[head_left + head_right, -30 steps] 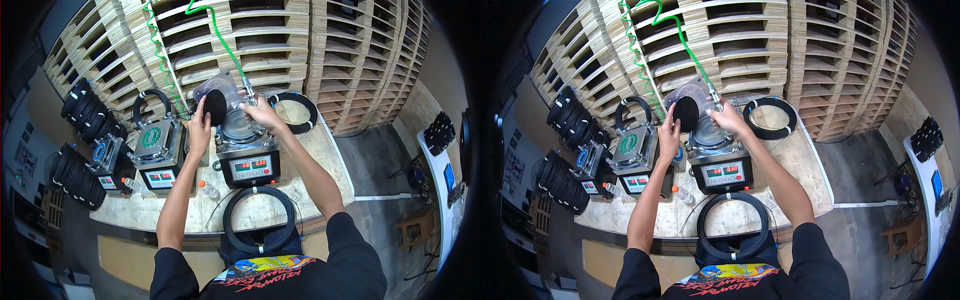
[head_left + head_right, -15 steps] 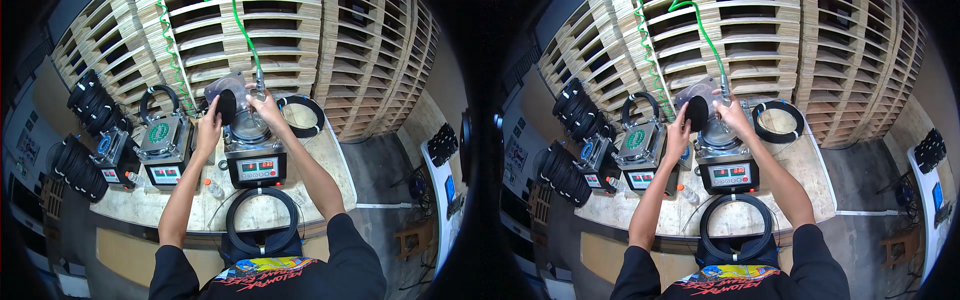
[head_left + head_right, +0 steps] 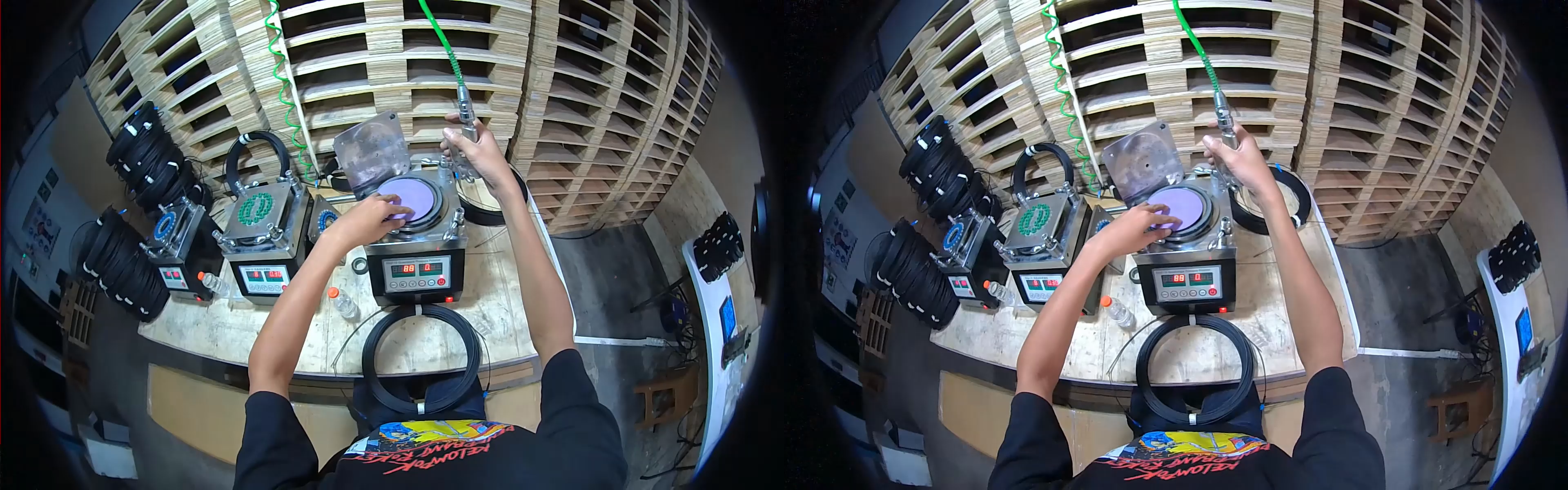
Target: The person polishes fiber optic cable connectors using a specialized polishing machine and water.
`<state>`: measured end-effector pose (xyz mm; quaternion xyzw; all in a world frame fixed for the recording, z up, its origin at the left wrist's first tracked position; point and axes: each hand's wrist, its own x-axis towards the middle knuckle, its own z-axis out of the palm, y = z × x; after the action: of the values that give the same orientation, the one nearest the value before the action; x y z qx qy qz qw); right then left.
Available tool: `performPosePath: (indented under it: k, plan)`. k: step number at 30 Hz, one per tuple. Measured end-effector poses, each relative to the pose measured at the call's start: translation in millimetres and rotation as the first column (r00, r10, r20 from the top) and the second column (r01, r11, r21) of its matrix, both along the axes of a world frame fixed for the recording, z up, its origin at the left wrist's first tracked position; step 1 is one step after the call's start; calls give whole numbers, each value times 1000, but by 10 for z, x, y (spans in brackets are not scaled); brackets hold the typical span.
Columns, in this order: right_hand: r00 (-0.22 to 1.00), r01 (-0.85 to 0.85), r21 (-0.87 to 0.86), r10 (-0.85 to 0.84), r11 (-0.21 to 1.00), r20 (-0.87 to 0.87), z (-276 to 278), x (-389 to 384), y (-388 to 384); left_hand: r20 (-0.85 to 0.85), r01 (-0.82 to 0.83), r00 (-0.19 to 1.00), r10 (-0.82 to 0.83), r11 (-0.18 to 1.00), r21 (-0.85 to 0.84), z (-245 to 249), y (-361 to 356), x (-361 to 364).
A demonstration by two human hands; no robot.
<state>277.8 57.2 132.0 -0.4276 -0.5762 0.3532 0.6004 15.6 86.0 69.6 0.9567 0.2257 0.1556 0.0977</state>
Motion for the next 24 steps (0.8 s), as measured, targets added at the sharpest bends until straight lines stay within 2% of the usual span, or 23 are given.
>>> performPosePath:
  k: [3,5,10,14,17,23,24]
  plan:
    - [1000,-2,-36,2,999,2,-74,46,4,30,-24,999,26,997,-71,-25,39,8]
    - [999,-35,-21,36,999,10,-155,38,65,56,-21,998,24,999,-41,-67,79,41]
    - [993,-76,-44,71,996,-90,-169,-36,74,66,4,998,6,989,-148,24,113,138]
    - [996,-73,-70,70,995,-56,-141,-31,33,54,-3,998,10,992,-130,20,100,157]
    - [997,-74,-74,71,995,-43,-161,25,32,56,-76,995,80,995,-66,22,27,185]
    - [995,-103,-127,104,987,0,-128,55,-46,52,60,997,-55,993,-97,40,188,8]
    - [990,-141,-151,143,978,-2,-126,50,-31,68,17,998,1,964,-266,143,102,-20]
